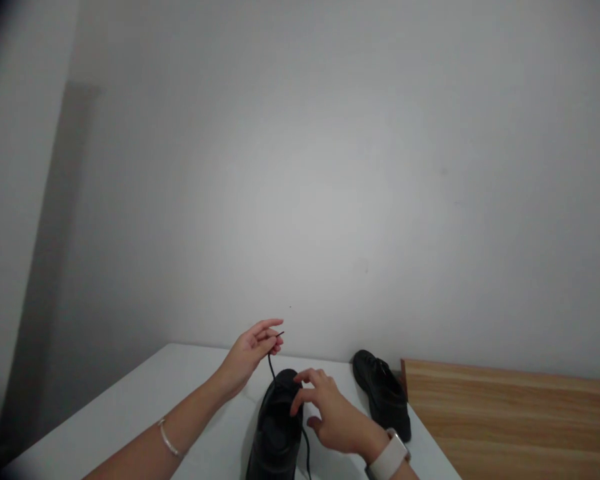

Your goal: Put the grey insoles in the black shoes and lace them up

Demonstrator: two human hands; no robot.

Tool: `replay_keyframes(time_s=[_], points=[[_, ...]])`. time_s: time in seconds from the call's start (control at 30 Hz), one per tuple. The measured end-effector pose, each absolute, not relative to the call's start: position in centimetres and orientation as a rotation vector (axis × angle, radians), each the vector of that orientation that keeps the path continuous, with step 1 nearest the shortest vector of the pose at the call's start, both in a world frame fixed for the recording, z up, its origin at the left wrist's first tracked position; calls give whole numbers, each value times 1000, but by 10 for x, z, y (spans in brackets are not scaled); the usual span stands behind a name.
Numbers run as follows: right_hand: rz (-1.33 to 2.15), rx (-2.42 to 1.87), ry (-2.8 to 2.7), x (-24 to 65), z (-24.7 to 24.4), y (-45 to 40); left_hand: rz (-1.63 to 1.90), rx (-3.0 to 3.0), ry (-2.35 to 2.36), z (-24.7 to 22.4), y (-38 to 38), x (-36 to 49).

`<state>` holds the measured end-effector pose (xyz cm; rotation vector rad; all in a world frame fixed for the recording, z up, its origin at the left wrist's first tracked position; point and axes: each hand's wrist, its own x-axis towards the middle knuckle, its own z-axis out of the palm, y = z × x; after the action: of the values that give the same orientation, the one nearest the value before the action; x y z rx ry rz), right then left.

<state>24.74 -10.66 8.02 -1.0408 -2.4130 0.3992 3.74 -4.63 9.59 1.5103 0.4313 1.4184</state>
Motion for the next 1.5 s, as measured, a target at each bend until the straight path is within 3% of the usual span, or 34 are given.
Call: replay_keyframes(time_s=[0.17,0.33,0.5,0.67,0.93,1.17,1.5], points=[[433,-933,-2254,249,67,-104,1324,1430,563,53,-46,35],[656,-916,-1822,254,55,-84,1151,1924,725,18,-51,29],[772,-868,-1524,247,69,-80,1269,2028,868,44,-54,28],[788,-778,-1527,226,92,-78,1218,1716,746,85,-51,40],[371,-775,-1600,211,100,-69,1040,1533,346,93,-60,55],[995,-677,-1537,211,81,-64,1162,1510,422,89,-50,46],[1065,-643,-1611,209,69,-56,1197,1727,497,88,-53,40]])
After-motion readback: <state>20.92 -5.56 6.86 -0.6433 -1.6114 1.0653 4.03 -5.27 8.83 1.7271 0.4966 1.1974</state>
